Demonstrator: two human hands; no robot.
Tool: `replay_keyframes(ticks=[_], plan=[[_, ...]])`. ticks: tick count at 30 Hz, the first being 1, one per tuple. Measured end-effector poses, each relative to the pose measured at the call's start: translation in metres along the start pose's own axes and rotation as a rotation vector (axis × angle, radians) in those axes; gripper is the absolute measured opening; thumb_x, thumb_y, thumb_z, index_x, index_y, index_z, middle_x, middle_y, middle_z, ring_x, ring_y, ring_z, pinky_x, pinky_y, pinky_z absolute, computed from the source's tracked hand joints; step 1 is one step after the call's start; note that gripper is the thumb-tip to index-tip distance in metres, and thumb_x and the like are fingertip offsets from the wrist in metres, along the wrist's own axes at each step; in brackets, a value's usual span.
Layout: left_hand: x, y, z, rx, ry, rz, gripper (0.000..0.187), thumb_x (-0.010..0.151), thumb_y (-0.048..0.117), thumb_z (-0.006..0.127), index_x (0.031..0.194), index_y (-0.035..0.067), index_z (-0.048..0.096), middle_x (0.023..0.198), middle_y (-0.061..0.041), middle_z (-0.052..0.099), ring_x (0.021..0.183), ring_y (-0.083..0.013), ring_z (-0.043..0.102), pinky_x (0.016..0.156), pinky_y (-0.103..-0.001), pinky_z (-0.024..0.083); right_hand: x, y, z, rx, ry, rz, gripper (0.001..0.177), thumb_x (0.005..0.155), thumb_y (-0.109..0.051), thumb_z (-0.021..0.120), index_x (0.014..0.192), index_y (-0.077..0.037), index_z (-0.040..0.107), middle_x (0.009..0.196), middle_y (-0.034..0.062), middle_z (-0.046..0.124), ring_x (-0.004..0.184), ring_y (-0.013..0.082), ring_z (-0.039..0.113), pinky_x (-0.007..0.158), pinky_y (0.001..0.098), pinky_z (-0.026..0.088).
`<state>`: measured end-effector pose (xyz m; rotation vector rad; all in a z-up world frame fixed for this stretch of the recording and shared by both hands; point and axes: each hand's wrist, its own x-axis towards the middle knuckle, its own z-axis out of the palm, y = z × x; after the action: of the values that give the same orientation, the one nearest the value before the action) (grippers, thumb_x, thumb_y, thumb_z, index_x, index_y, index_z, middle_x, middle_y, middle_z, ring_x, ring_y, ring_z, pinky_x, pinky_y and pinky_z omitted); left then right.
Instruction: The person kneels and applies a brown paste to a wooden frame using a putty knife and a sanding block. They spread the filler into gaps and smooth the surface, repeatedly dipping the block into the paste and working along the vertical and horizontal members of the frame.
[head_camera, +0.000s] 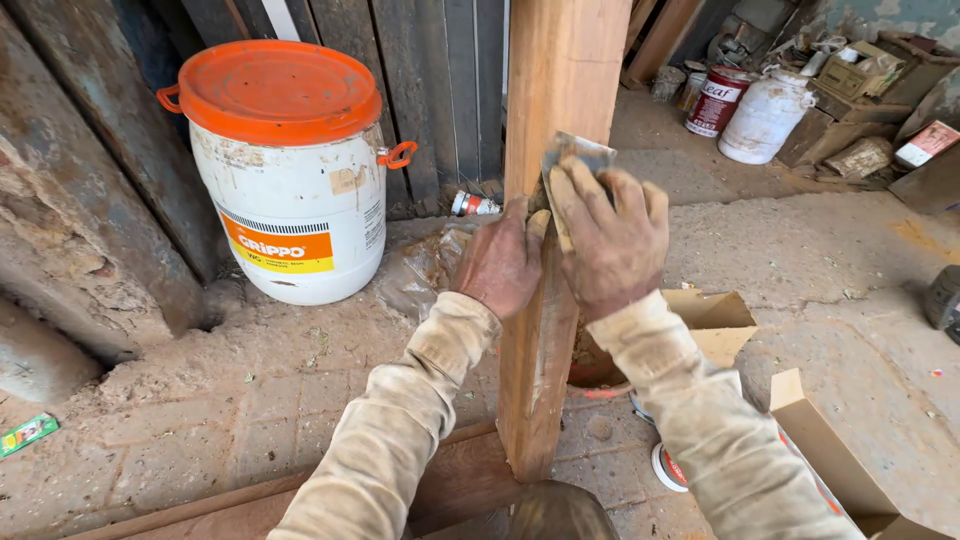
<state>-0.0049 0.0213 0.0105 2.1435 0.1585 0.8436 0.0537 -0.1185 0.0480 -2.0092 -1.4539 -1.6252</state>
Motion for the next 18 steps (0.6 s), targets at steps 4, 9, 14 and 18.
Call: replay_keyframes(ticks=[4,9,14,18], plan=[[0.004,0.007,-0.012,0.11,-0.083,-0.025,0.026,0.105,0.018,0.053,0.121,-0.003,0.054,0.082,-0.03,0.069,0.08,-0.049,0.068,0.074,-0.057,0.054,-0.034,-0.01,0.004,0.001,-0.041,0.0,0.048,0.084,-0.012,0.076,0.132,-0.011,0.067,0.139,0.0027,0.065,0.12,0.0268,0.058,0.101,0.0472,0.044],[0.007,-0.005,-0.014,0.066,-0.068,0.066,0.035,0.095,0.013,0.057,0.125,-0.003,0.05,0.085,-0.031,0.068,0.082,-0.0498,0.068,0.074,-0.056,0.054,-0.016,-0.009,0.003,-0.002,-0.041,-0.036,0.05,0.082,-0.014,0.075,0.132,-0.01,0.068,0.138,0.0031,0.065,0.12,0.0279,0.058,0.101,0.0482,0.043],[0.01,-0.012,-0.008,0.033,0.011,0.144,0.037,0.095,0.014,0.057,0.128,-0.003,0.049,0.088,-0.031,0.068,0.084,-0.0505,0.067,0.075,-0.057,0.053,-0.022,-0.008,0.005,0.016,-0.017,-0.047,0.048,0.088,-0.016,0.077,0.135,-0.009,0.066,0.14,0.0029,0.064,0.122,0.0279,0.058,0.102,0.0474,0.044],[0.006,-0.003,-0.01,-0.009,-0.039,0.056,0.029,0.103,0.023,0.056,0.119,-0.001,0.053,0.091,-0.031,0.069,0.089,-0.0504,0.066,0.075,-0.056,0.053,0.001,0.004,0.001,0.017,-0.022,-0.018,0.057,0.081,-0.013,0.078,0.137,-0.007,0.066,0.141,0.0048,0.064,0.119,0.029,0.058,0.099,0.0479,0.043]])
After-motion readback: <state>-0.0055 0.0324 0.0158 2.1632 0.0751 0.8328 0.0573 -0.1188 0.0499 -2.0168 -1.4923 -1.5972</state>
